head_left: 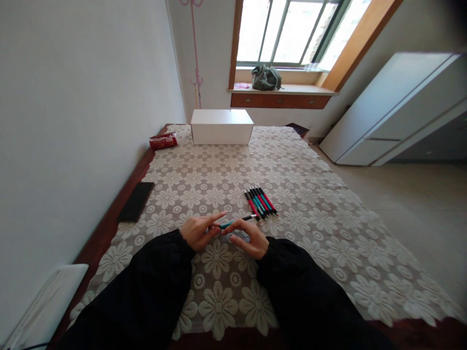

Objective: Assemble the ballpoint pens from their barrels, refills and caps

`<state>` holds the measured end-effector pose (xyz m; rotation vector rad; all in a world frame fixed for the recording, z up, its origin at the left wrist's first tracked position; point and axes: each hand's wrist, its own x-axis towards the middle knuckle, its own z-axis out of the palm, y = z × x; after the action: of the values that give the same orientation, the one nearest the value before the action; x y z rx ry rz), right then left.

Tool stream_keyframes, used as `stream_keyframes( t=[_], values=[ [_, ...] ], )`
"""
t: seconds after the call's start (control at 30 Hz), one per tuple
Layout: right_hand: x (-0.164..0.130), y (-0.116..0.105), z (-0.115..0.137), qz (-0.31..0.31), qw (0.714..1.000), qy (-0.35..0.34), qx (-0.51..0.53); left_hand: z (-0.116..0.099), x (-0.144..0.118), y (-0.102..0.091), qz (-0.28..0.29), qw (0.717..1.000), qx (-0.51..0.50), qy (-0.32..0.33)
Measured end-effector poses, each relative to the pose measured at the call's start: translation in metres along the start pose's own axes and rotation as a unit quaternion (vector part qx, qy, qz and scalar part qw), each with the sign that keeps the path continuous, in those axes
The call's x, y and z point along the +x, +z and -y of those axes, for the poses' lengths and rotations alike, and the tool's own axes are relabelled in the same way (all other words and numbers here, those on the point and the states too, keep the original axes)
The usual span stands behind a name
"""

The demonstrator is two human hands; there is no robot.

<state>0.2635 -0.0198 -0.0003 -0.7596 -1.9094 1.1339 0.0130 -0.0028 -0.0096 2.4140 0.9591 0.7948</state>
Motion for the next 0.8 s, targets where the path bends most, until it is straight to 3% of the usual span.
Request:
stream_keyframes(
  t=[0.13,0.3,0.4,0.53,0.63,0.8],
  values=[
    [-0.001,0.005,-0.007,-0.033,0.994,-0.021,-0.105,-0.003,0.004,0.001,0.036,0.998,0.018,0.042],
    [0.002,-0.003,-0.016,-0.057,0.965,-0.042,-0.254,-0.002,0.007,0.004,0.038,0.996,0.002,0.082],
    [0.003,-0.026,-0.022,-0.120,0.927,-0.024,-0.355,-0.002,0.006,0.004,0.046,0.996,0.009,0.070],
    [0.000,-0.063,-0.041,-0.232,0.850,0.058,-0.469,-0.004,0.005,0.007,0.056,0.996,0.043,0.059],
    [-0.003,-0.072,-0.055,-0.216,0.830,0.105,-0.503,-0.008,0.003,0.013,0.067,0.993,0.067,0.066],
    [-0.003,-0.062,-0.055,-0.143,0.846,0.082,-0.508,-0.016,0.001,0.021,0.080,0.991,0.071,0.076]
  ],
)
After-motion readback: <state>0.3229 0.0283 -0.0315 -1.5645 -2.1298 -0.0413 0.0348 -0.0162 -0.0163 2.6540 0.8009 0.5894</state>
